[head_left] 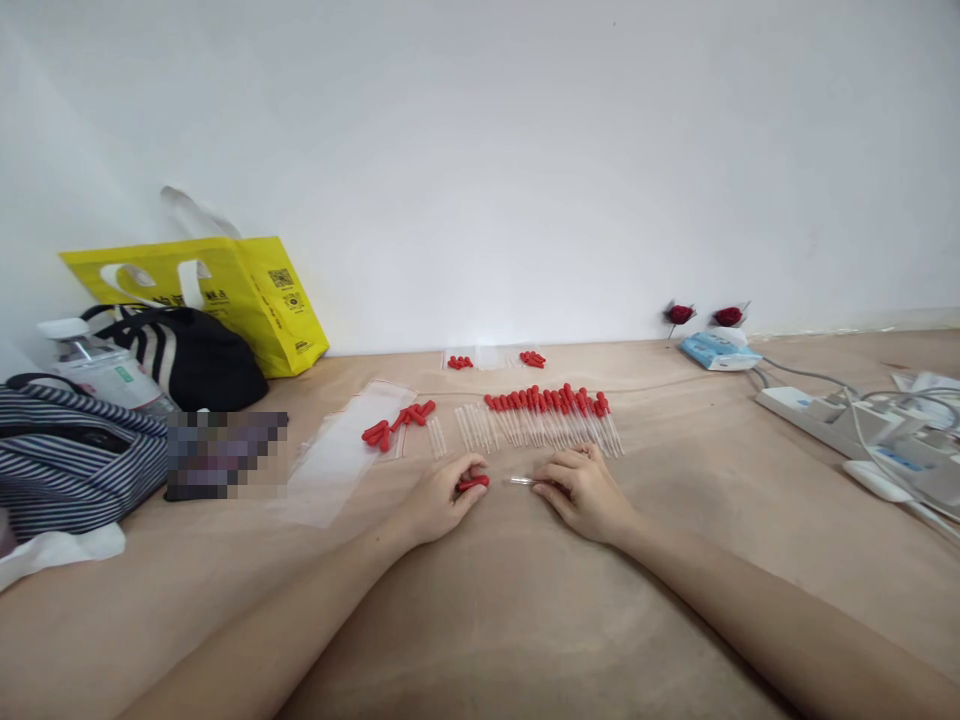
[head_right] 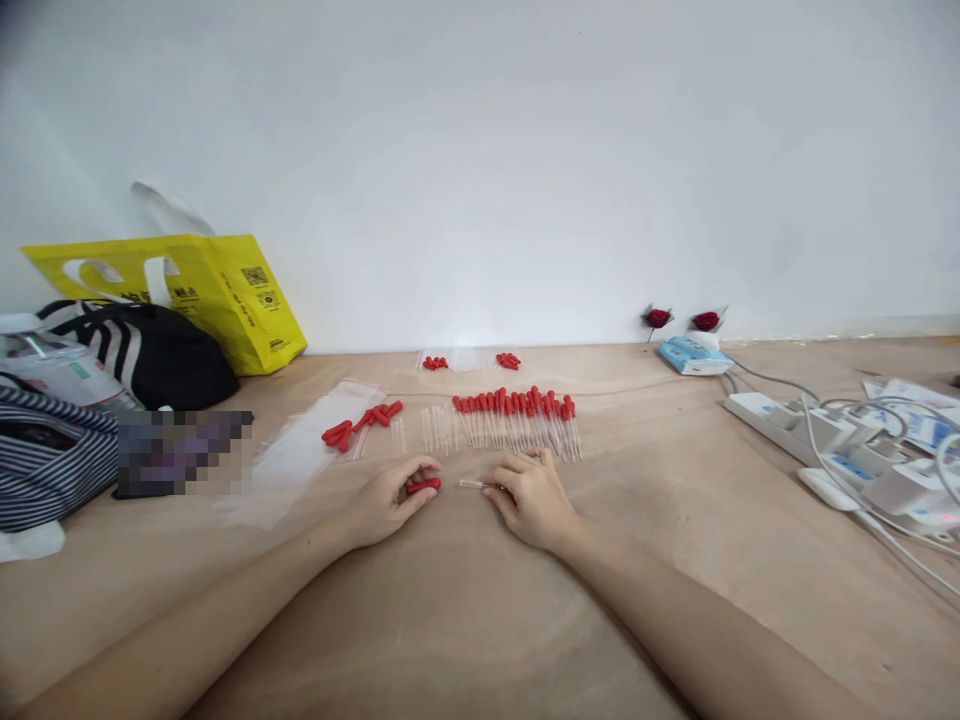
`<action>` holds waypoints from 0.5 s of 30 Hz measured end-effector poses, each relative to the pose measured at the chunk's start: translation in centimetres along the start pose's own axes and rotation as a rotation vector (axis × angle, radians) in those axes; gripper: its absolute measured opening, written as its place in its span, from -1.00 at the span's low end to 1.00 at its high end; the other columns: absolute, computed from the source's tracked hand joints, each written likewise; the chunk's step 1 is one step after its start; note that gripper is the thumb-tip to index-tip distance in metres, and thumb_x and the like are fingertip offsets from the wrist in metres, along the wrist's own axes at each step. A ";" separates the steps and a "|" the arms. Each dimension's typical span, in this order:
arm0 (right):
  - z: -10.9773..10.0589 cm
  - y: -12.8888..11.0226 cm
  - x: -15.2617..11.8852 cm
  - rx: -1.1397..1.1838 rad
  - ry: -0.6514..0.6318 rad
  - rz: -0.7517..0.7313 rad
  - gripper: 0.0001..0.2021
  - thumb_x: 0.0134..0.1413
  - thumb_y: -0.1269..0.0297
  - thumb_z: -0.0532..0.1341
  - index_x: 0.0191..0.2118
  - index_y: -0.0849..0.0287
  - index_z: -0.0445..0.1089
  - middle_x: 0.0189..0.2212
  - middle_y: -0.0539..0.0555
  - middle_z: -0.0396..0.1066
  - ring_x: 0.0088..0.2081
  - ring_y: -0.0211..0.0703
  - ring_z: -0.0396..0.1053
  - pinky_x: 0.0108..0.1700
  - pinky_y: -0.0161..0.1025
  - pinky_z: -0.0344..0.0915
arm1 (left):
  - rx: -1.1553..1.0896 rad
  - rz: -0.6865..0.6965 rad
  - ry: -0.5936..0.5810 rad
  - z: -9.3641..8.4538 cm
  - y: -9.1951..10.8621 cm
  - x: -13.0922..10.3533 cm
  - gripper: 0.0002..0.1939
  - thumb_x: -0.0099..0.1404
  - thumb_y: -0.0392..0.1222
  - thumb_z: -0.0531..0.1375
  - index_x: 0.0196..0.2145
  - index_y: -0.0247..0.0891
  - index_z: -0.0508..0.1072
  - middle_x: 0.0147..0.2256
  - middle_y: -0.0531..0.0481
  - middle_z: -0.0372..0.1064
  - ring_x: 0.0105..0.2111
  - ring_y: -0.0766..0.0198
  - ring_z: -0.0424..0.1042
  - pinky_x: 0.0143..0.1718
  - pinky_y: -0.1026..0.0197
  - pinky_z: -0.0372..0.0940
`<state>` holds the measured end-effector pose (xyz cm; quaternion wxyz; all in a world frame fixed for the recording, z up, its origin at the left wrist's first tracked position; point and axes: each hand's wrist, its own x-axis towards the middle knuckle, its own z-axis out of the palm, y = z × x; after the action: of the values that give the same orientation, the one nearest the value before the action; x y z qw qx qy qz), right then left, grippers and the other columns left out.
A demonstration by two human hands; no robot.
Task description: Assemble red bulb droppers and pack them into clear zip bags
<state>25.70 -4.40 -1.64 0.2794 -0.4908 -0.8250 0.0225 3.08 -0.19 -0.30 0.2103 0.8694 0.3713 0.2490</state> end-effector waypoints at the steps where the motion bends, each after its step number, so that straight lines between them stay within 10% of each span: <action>1: 0.0 0.0 0.0 -0.003 -0.002 -0.004 -0.83 0.11 0.30 0.06 -0.30 0.10 0.40 -0.37 0.02 0.42 -0.30 -0.24 0.31 -0.11 -0.16 -0.06 | 0.030 0.039 -0.007 0.0 0.0 0.0 -0.77 0.21 -0.29 0.02 -0.16 -0.24 0.31 -0.32 -0.02 0.30 -0.33 0.27 0.33 -0.27 0.22 0.25; 15: 0.2 0.4 0.1 -0.016 0.027 -0.061 -0.82 0.12 0.28 0.05 -0.31 0.10 0.40 -0.42 0.03 0.41 -0.34 -0.22 0.30 -0.13 -0.13 -0.04 | -0.120 0.022 0.031 0.3 0.6 -0.2 -0.95 0.12 -0.32 0.09 -0.40 -0.27 0.24 -0.40 0.03 0.31 -0.41 0.32 0.31 -0.35 0.26 0.23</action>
<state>25.87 -4.08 -1.91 0.2872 -0.4680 -0.8358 0.0007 3.42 -0.75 -0.27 0.2537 0.8553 0.3494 0.2863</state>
